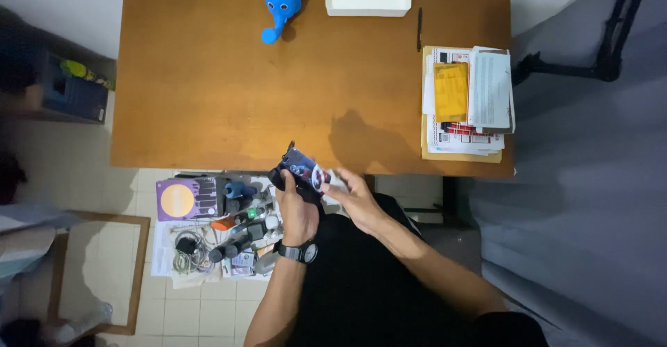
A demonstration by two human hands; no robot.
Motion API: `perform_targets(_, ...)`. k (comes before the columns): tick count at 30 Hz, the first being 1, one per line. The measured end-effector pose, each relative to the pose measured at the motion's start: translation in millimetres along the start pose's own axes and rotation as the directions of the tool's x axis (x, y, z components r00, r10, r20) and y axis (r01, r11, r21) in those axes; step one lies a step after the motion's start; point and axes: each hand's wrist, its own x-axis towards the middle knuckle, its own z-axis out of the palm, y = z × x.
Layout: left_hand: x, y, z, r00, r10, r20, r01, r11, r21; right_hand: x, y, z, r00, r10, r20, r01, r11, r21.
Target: The person wipes the covers of several notebooks, a small box, a yellow envelope, and a white plastic tray using a cloth. They pick up each item from a pile on the floor, wipe it, and place it on a wooden table. The person also wipes a small black pouch and two books with a purple and blue cover.
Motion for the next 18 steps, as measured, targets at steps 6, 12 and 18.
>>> perform_targets(6,28,-12,-25,0.981,0.173,-0.087,-0.172,0.985,0.023,26,22,-49,0.996,0.072,-0.053,-0.085,0.956,-0.28)
perform_targets(12,27,-4,-3,0.985,0.172,0.017,-0.169,0.934,0.314,87,39,-91,0.988,-0.149,-0.039,0.065,0.632,-0.772)
perform_targets(18,14,-16,48,0.966,0.062,0.25,-0.199,0.796,0.571,84,-55,-72,0.976,-0.166,0.141,0.212,0.873,-0.44)
